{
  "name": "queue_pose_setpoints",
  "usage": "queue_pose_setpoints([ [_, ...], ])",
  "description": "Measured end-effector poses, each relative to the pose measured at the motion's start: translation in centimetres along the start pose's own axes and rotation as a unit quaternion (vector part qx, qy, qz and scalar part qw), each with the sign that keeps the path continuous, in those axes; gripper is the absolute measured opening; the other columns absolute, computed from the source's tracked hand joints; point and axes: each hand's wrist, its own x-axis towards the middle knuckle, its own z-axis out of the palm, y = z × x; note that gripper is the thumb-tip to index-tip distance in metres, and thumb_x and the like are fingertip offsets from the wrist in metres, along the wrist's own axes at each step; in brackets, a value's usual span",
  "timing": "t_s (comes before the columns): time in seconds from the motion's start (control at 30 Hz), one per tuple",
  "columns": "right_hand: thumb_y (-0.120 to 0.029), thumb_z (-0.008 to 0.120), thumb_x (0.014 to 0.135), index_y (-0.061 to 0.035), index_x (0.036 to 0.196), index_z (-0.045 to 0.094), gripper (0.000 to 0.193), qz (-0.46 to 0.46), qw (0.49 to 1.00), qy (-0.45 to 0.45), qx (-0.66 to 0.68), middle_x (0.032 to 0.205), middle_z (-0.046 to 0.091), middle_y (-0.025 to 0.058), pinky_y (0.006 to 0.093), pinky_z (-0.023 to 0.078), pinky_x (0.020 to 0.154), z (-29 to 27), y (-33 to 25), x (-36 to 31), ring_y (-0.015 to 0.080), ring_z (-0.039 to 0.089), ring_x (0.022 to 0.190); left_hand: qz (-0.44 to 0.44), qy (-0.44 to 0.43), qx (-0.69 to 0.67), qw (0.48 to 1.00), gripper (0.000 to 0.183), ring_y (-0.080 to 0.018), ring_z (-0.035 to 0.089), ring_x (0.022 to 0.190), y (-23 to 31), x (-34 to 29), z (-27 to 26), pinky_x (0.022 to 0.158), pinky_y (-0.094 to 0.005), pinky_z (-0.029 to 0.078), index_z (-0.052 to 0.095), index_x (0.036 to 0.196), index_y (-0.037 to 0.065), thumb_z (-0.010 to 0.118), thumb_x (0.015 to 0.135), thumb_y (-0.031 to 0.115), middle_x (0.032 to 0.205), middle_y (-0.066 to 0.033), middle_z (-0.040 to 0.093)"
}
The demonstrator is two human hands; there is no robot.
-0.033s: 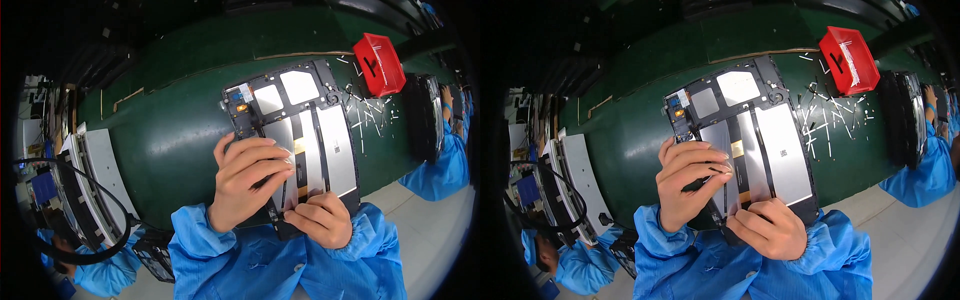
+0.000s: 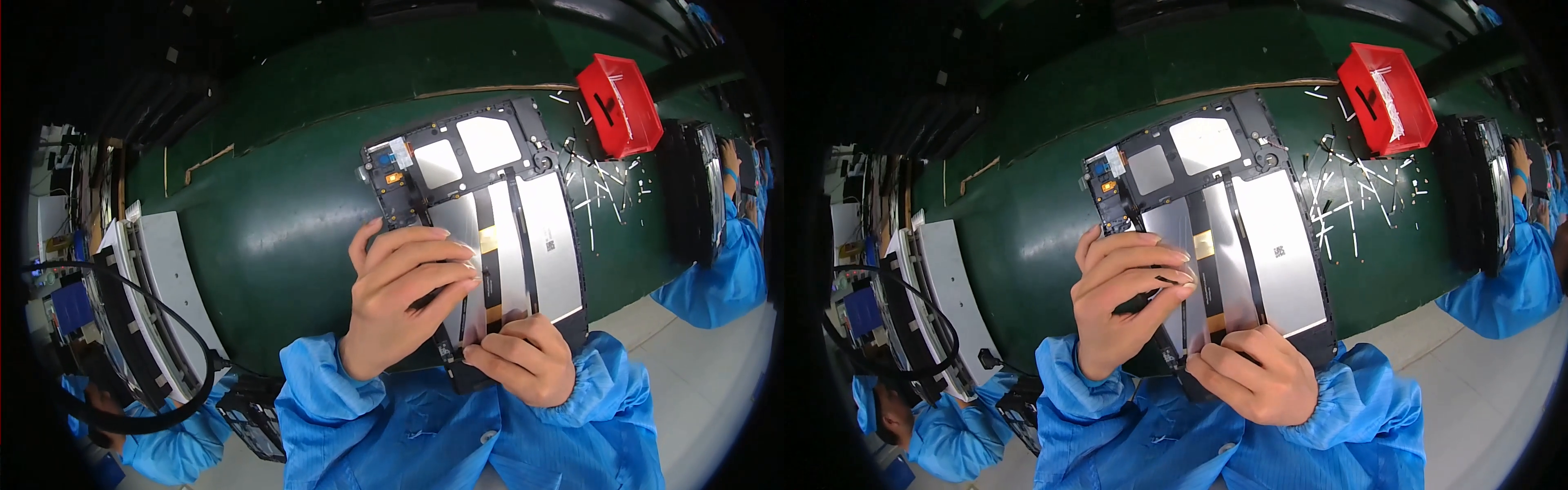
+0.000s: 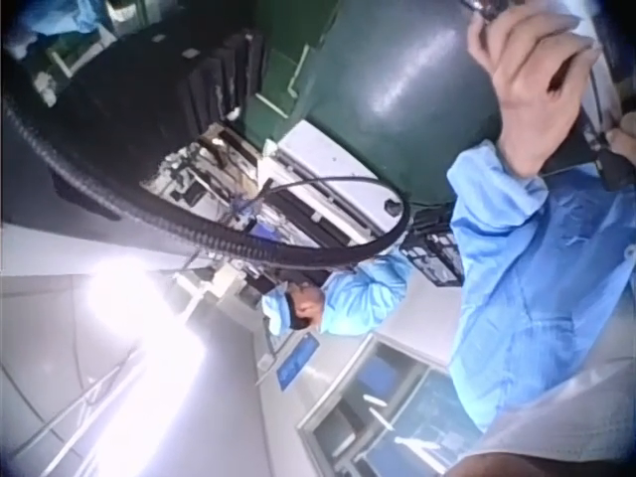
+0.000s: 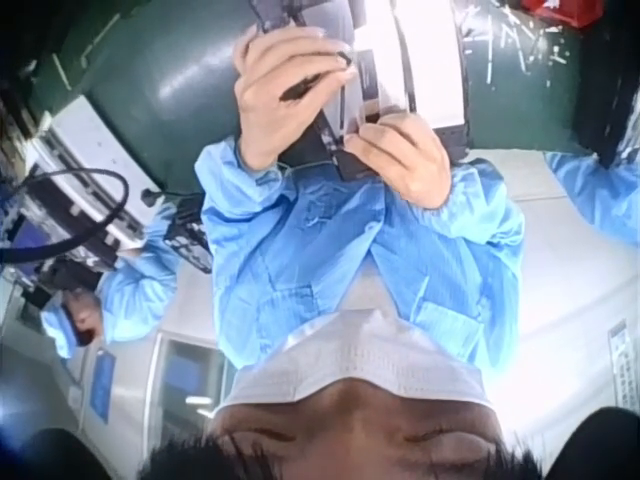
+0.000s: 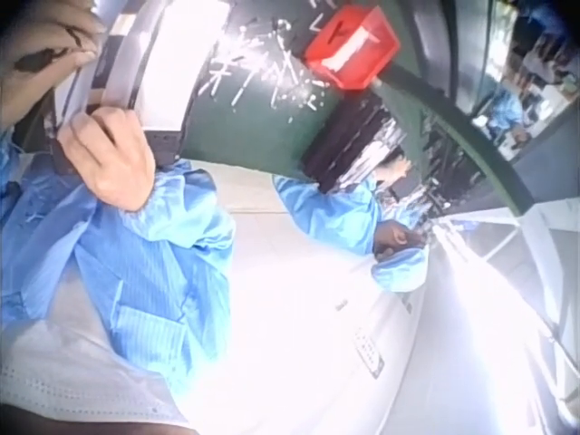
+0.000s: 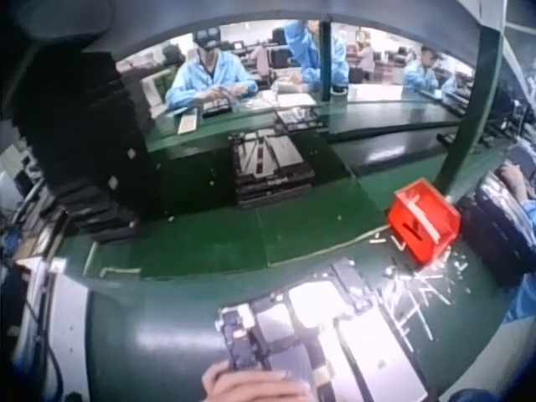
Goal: The person assembles tablet devices on an assembly line by peeling adhesive backing from wires and ribbon cables, attaching them into tablet chassis by hand, and moving completed tablets to the conveyor.
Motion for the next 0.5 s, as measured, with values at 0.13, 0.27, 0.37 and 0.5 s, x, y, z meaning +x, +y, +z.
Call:
queue_pose_setpoints([
  [0.13, -0.010, 0.068, 0.062, -0.0069, 0.090, 0.069, 0.028, 0.001, 1.000, 0.001, 0.000, 0.093, 0.058, 0.0007, 0.0298, 0.045, 0.064, -0.05, 0.06, 0.09, 0.0171, 0.054, 0.081, -0.009, -0.002, 0.001, 1.000, 0.011, -0.0172, 0.059, 0.099, -0.02, 0.05, 0.04, 0.102, -0.0382, 0.026, 0.072, 0.073, 0.013, 0.079, 0.066, 0.010, 0.090, 0.0014, 0.070],
  [0.27, -0.011, 0.068, 0.063, -0.0070, 0.090, 0.069, 0.027, 0.005, 1.000, -0.007, 0.004, 0.093, 0.059, 0.0005, 0.0293, 0.045, 0.064, -0.17, -0.03, 0.05, 0.0169, 0.054, 0.081, -0.017, 0.001, 0.007, 1.000, 0.011, -0.0170, 0.059, 0.099, 0.20, 0.02, 0.02, 0.103, -0.0384, 0.026, 0.072, 0.072, 0.013, 0.080, 0.066, 0.010, 0.089, 0.0012, 0.070],
  [0.37, -0.011, 0.068, 0.065, -0.0071, 0.088, 0.068, 0.023, 0.007, 1.000, -0.008, -0.001, 0.099, 0.061, 0.0004, 0.0287, 0.045, 0.065, -0.19, -0.19, 0.05, 0.0165, 0.054, 0.082, -0.017, 0.001, 0.000, 1.000, 0.013, -0.0178, 0.059, 0.100, 0.29, 0.01, -0.03, 0.103, -0.0403, 0.027, 0.072, 0.075, 0.012, 0.080, 0.065, 0.011, 0.088, 0.0006, 0.070],
  [0.5, -0.011, 0.068, 0.070, -0.0075, 0.087, 0.068, 0.017, 0.007, 1.000, -0.006, -0.010, 0.110, 0.064, 0.0014, 0.0277, 0.046, 0.066, -0.20, -0.17, 0.24, 0.0157, 0.054, 0.083, -0.037, -0.001, 0.001, 0.999, 0.021, -0.0188, 0.059, 0.102, 0.52, -0.03, -0.02, 0.103, -0.0427, 0.026, 0.072, 0.082, 0.012, 0.081, 0.064, 0.009, 0.089, -0.0003, 0.070],
])
